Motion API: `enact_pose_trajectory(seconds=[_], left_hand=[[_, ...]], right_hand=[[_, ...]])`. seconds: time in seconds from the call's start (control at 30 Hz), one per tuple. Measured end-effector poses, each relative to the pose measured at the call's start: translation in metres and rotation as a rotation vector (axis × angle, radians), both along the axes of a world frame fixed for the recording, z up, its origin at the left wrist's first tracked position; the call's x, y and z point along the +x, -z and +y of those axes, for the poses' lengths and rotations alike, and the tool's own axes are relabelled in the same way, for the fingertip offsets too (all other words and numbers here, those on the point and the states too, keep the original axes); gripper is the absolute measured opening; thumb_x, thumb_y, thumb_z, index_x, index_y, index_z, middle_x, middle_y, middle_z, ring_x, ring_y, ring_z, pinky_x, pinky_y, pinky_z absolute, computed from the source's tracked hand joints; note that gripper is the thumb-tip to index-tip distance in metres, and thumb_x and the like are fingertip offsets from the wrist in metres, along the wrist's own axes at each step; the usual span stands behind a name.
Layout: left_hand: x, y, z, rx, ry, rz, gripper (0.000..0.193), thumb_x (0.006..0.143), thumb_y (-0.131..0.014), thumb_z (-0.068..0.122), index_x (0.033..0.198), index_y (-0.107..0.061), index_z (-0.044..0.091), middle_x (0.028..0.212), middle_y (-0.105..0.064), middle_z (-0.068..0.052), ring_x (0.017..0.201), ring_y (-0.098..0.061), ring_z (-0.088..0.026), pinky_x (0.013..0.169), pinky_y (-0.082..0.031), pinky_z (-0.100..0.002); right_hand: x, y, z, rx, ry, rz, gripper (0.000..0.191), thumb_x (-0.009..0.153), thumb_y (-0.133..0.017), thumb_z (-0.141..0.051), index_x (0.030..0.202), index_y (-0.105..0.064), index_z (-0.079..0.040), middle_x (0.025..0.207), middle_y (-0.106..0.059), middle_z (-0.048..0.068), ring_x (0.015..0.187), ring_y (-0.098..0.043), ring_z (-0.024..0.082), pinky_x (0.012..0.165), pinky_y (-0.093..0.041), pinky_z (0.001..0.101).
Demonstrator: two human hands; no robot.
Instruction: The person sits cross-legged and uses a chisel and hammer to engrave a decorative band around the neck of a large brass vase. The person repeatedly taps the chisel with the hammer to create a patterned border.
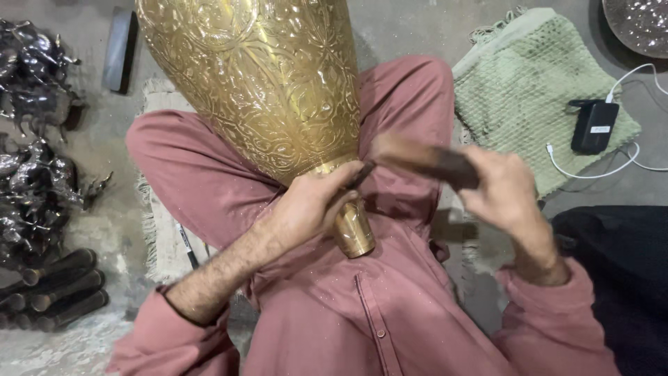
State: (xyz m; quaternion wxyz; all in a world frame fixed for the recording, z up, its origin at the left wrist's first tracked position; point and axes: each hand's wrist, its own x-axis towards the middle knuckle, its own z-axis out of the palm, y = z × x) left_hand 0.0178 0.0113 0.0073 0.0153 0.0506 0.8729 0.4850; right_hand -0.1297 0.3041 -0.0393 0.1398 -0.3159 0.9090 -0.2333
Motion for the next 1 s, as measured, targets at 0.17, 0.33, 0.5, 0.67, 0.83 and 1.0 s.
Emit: enact_pose_trajectory(seconds=[0.17, 0.33, 0.5, 0.67, 0.83, 1.0], left_hand=[[0.014, 0.003, 0.008, 0.035, -0.172, -0.050, 0.040, 0.097, -0.070, 0.008, 0.134, -0.057, 0.006, 0.105, -0.073, -0.020, 0.097, -0.075, -0.039, 0.078, -0.061, -0.041], [0.039, 0.016, 0.021, 0.079, -0.403, 0.026, 0.044, 0.097, -0.071, 0.007, 0.136, -0.053, 0.002, 0.103, -0.076, -0.018, 0.087, -0.080, -0.026, 0.072, -0.063, -0.033], [0.060, 0.048, 0.038, 0.300, -0.544, 0.105, 0.038, 0.102, -0.069, 0.003, 0.134, -0.050, -0.001, 0.107, -0.078, -0.013, 0.094, -0.079, -0.019, 0.080, -0.066, -0.028], [0.065, 0.075, 0.036, 0.236, -0.535, 0.130, 0.035, 0.100, -0.070, 0.001, 0.130, -0.052, -0.002, 0.103, -0.079, -0.010, 0.080, -0.078, -0.013, 0.068, -0.065, -0.023], [0.077, 0.084, 0.045, 0.181, -0.580, 0.227, 0.030, 0.092, -0.068, -0.004, 0.121, -0.061, -0.002, 0.101, -0.076, -0.014, 0.085, -0.078, -0.021, 0.075, -0.063, -0.030], [0.078, 0.093, 0.056, 0.025, -0.653, 0.245, 0.024, 0.090, -0.078, 0.001, 0.111, -0.064, 0.003, 0.096, -0.075, -0.010, 0.079, -0.077, -0.020, 0.070, -0.061, -0.031]], right_hand=[[-0.014, -0.030, -0.017, 0.157, -0.228, 0.126, 0.033, 0.072, -0.078, -0.013, 0.103, -0.066, -0.008, 0.085, -0.071, 0.012, 0.081, -0.069, 0.037, 0.071, -0.051, 0.0503], [-0.023, -0.039, -0.038, 0.125, -0.201, 0.072, 0.036, 0.075, -0.078, -0.014, 0.106, -0.062, -0.005, 0.088, -0.069, 0.017, 0.083, -0.069, 0.041, 0.069, -0.053, 0.0491], [-0.030, -0.055, -0.069, 0.142, -0.320, 0.151, 0.030, 0.080, -0.077, -0.016, 0.104, -0.063, -0.007, 0.084, -0.069, 0.013, 0.075, -0.070, 0.035, 0.067, -0.055, 0.0473], [-0.028, -0.103, -0.094, -0.111, -0.381, -0.004, 0.033, 0.084, -0.071, -0.014, 0.114, -0.062, -0.006, 0.085, -0.067, 0.011, 0.074, -0.070, 0.028, 0.067, -0.056, 0.0420], [-0.022, -0.142, -0.121, 0.198, -0.700, 0.421, 0.039, 0.077, -0.080, -0.031, 0.105, -0.062, -0.011, 0.083, -0.068, 0.006, 0.081, -0.071, 0.027, 0.068, -0.050, 0.0452], [-0.014, -0.158, -0.132, 0.225, -0.723, 0.447, 0.047, 0.072, -0.077, -0.043, 0.103, -0.061, -0.012, 0.084, -0.067, 0.004, 0.080, -0.070, 0.027, 0.068, -0.050, 0.0406]])
